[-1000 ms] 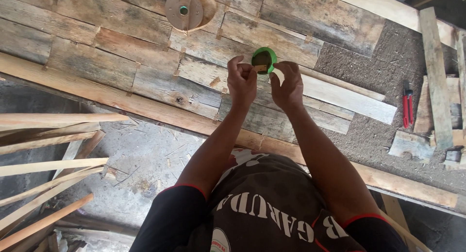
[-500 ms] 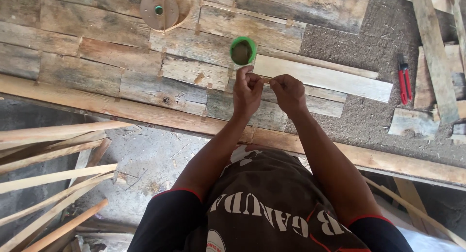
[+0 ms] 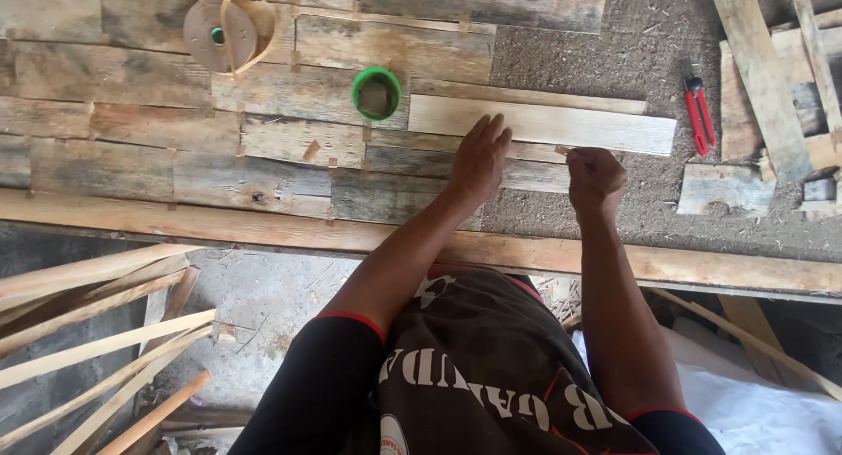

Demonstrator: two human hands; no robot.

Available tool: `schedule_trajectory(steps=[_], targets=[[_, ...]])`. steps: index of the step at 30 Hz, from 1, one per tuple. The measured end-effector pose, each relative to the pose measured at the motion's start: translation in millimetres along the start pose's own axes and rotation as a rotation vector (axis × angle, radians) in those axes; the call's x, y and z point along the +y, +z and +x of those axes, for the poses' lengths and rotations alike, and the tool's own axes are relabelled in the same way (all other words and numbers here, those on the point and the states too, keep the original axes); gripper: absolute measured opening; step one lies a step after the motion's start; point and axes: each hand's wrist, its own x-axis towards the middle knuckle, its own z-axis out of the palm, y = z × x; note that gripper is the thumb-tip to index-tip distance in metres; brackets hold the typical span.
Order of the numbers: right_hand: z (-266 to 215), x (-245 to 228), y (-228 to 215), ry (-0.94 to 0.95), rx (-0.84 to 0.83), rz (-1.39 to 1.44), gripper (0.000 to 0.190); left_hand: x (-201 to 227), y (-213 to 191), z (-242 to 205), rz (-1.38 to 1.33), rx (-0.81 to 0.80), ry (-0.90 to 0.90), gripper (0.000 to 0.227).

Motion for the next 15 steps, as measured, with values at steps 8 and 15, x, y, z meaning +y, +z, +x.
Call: schedule_trajectory(steps=[8, 15], targets=[[26.0, 17.1, -20.9, 0.114, 0.026, -0.015, 0.010, 6.9, 25.1, 24.8, 0.043, -0.104, -0.014, 0.027], [52.3, 19.8, -5.5, 0.165, -0.056, -0.065, 0.012, 8.0, 23.8, 22.4, 0.145, -0.029, 0.040, 0.033]])
